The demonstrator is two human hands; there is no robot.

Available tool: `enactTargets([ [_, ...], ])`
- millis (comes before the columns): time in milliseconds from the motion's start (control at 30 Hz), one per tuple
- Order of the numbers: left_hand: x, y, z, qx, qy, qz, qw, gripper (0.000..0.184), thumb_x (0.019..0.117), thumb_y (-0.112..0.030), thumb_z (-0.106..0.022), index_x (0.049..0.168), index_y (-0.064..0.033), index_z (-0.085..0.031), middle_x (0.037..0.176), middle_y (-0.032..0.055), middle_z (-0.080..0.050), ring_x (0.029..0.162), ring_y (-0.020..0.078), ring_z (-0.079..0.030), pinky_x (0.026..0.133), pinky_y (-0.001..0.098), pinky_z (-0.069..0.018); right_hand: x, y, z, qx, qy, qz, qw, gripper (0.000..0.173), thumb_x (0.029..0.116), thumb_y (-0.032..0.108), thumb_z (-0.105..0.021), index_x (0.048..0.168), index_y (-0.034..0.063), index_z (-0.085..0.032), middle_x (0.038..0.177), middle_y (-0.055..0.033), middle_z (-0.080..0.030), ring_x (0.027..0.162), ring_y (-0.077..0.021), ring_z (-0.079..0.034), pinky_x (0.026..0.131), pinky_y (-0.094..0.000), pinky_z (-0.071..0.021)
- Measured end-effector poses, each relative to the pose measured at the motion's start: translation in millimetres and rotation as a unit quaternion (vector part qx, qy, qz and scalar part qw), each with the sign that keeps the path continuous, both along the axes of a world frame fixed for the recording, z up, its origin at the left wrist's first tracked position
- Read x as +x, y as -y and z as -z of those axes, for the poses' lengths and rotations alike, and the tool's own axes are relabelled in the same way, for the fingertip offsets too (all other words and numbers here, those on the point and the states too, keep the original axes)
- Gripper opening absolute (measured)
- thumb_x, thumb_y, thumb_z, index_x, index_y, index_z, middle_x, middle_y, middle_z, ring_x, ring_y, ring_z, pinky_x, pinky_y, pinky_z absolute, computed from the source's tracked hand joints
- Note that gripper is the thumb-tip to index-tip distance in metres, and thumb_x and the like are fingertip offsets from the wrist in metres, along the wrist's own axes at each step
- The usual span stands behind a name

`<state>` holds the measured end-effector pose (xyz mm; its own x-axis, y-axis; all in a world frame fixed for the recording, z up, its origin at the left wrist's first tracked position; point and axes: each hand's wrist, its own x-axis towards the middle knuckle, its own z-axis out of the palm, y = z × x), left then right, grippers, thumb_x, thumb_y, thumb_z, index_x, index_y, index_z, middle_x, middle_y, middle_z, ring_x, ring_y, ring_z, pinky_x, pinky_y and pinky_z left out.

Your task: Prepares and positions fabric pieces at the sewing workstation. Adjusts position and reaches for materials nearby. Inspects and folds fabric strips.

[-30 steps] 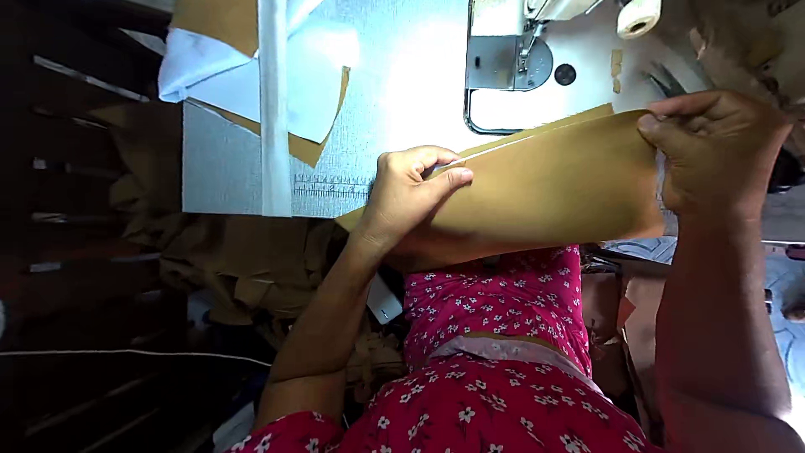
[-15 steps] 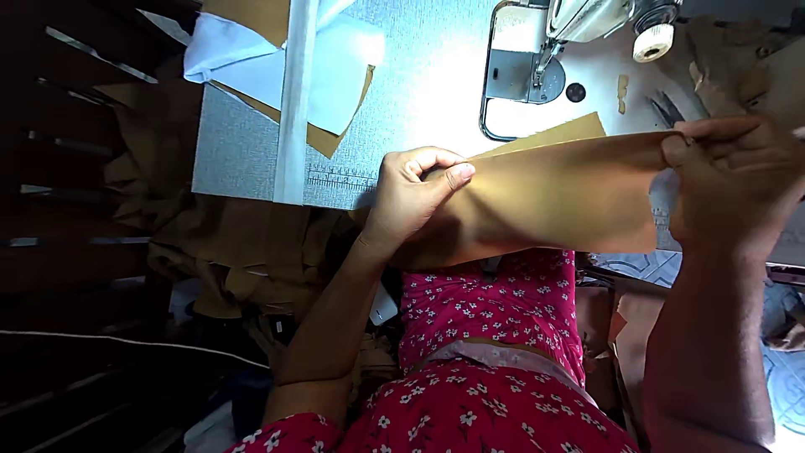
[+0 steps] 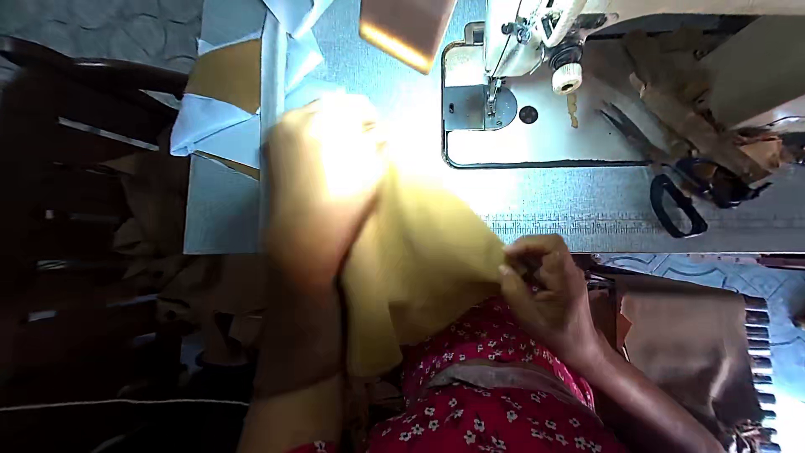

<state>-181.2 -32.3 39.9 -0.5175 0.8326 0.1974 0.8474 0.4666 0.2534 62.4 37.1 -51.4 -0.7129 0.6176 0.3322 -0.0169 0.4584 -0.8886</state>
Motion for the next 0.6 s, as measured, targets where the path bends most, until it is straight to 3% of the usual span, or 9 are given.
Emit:
enactTargets([
  [100,-9,-76,45,-0.032,0.016,0.106,0.994,0.026,0.1031,-0.018,-0.055,0.107,0.0007,-0.072,0.102,0.0257,-0.067,0.098,0.0464,-0.067,0.08,0.063,-0.0518,0,-29,12,0.159,0.14,0.098,0.972,0.029,0.0874,0.007,-0.057,0.114,-0.0005,-0.068,0.076,-0.0088,-0.068,0.055,-0.0171,-0.061,0.047,-0.0333,-0.049],
  [133,-13,-92,63,-0.005,0.025,0.139,0.99,0.025,0.1028,-0.017,-0.056,0.107,0.0006,-0.073,0.103,0.0249,-0.067,0.096,0.0444,-0.067,0.079,0.0605,-0.053,0,-37,15,0.18,0.174,0.106,0.962,0.032,0.0868,0.006,-0.056,0.116,-0.0008,-0.069,0.078,-0.0122,-0.07,0.055,-0.0238,-0.063,0.046,-0.0405,-0.0482],
  [233,-19,-114,104,0.086,0.038,0.197,0.976,0.021,0.1011,-0.013,-0.057,0.103,0.001,-0.074,0.102,0.022,-0.067,0.097,0.0394,-0.068,0.083,0.0526,-0.0542,-2,-51,17,0.209,0.246,0.11,0.94,0.038,0.0873,0.003,-0.053,0.12,-0.0001,-0.071,0.086,-0.0175,-0.071,0.06,-0.0326,-0.066,0.048,-0.048,-0.0485],
  [300,-19,-116,113,0.127,0.021,0.216,0.968,0.019,0.1003,-0.01,-0.058,0.105,-0.003,-0.075,0.107,0.0193,-0.069,0.103,0.0379,-0.065,0.088,0.0504,-0.0502,-5,-52,16,0.222,0.274,0.111,0.929,0.04,0.0865,0.002,-0.053,0.123,0.0006,-0.071,0.083,-0.0179,-0.07,0.059,-0.0342,-0.066,0.046,-0.0486,-0.0474],
  [367,-19,-115,116,0.157,-0.018,0.24,0.958,0.021,0.0966,-0.003,-0.058,0.098,-0.0072,-0.078,0.111,0.017,-0.07,0.109,0.037,-0.061,0.092,0.0505,-0.0424,-7,-51,16,0.228,0.28,0.112,0.926,0.042,0.0851,0.002,-0.054,0.123,0.0008,-0.072,0.079,-0.0168,-0.068,0.055,-0.0326,-0.063,0.044,-0.0459,-0.0444],
  [433,-19,-115,120,0.187,-0.074,0.258,0.945,0.02,0.0941,0.0,-0.06,0.087,-0.0076,-0.078,0.101,0.0141,-0.072,0.104,0.0348,-0.062,0.089,0.048,-0.041,-7,-51,15,0.227,0.277,0.109,0.927,0.042,0.0845,0.003,-0.055,0.123,0.0007,-0.072,0.078,-0.0164,-0.067,0.054,-0.0318,-0.062,0.043,-0.0448,-0.0435],
  [500,-16,-112,118,0.177,-0.113,0.254,0.944,0.02,0.0944,0.001,-0.061,0.084,-0.0059,-0.077,0.092,0.0114,-0.073,0.098,0.033,-0.064,0.085,0.0454,-0.0412,-7,-51,15,0.228,0.274,0.109,0.928,0.043,0.084,0.003,-0.055,0.123,0.001,-0.072,0.077,-0.0159,-0.067,0.052,-0.0306,-0.061,0.043,-0.044,-0.0428],
  [567,-4,-104,107,0.101,-0.097,0.222,0.965,0.023,0.0962,-0.004,-0.056,0.095,-0.0054,-0.079,0.099,0.0122,-0.075,0.102,0.035,-0.065,0.086,0.049,-0.0432,-6,-52,15,0.232,0.274,0.111,0.926,0.043,0.0835,0.004,-0.054,0.122,0.0011,-0.072,0.074,-0.0151,-0.066,0.051,-0.0298,-0.059,0.042,-0.0433,-0.0412],
  [600,4,-99,101,0.044,-0.067,0.2,0.976,0.028,0.0991,-0.015,-0.052,0.106,-0.0051,-0.078,0.113,0.0138,-0.074,0.112,0.0377,-0.064,0.091,0.0541,-0.0433,-6,-52,15,0.233,0.276,0.11,0.926,0.043,0.084,0.004,-0.054,0.122,0.0008,-0.072,0.073,-0.0152,-0.065,0.051,-0.0303,-0.059,0.042,-0.0434,-0.0409],
])
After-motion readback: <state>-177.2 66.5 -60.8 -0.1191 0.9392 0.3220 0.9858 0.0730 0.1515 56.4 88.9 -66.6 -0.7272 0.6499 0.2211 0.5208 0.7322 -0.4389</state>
